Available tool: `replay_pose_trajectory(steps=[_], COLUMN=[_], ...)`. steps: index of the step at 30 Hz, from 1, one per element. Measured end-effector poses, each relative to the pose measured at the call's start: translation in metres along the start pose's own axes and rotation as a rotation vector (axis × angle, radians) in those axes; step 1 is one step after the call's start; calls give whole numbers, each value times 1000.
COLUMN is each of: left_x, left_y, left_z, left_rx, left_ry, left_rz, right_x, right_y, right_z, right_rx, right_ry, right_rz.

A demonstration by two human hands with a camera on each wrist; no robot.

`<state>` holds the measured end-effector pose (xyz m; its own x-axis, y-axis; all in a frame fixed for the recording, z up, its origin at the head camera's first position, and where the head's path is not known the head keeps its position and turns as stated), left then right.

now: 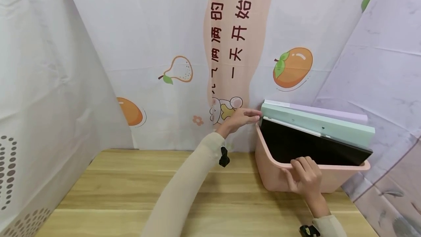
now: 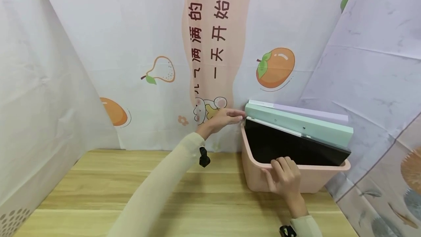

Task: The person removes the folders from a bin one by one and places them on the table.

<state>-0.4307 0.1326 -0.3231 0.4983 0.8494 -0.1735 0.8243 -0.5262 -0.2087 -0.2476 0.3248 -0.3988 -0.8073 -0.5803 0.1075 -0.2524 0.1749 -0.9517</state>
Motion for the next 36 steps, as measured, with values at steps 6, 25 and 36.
replay_pose_trajectory(steps=[6, 25, 36], left_x=[4, 18, 24], left_y=[-8, -9, -9], left_z=[10, 16, 11], left_rx=[-49, -46, 10], left_ry=[158, 73, -5], left_rz=[8, -22, -14], right_x=[-1, 0, 0], right_y=[-1, 12, 19], right_z=[2, -4, -8], right_rx=[2, 16, 24], right_ry=[5, 24, 24], right_rz=[-1, 21, 24])
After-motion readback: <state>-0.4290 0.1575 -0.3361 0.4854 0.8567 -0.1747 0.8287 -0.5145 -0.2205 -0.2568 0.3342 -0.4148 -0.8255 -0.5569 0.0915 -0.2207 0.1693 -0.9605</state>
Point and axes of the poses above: each hand's wrist, its own y-axis away from the middle knuckle, its own x-axis out of the palm, z = x × y, the point moved 3 cm from there along -y, towards the middle knuckle, and after that the axes turned 6 degrees about -z, right-handed, at the moved point
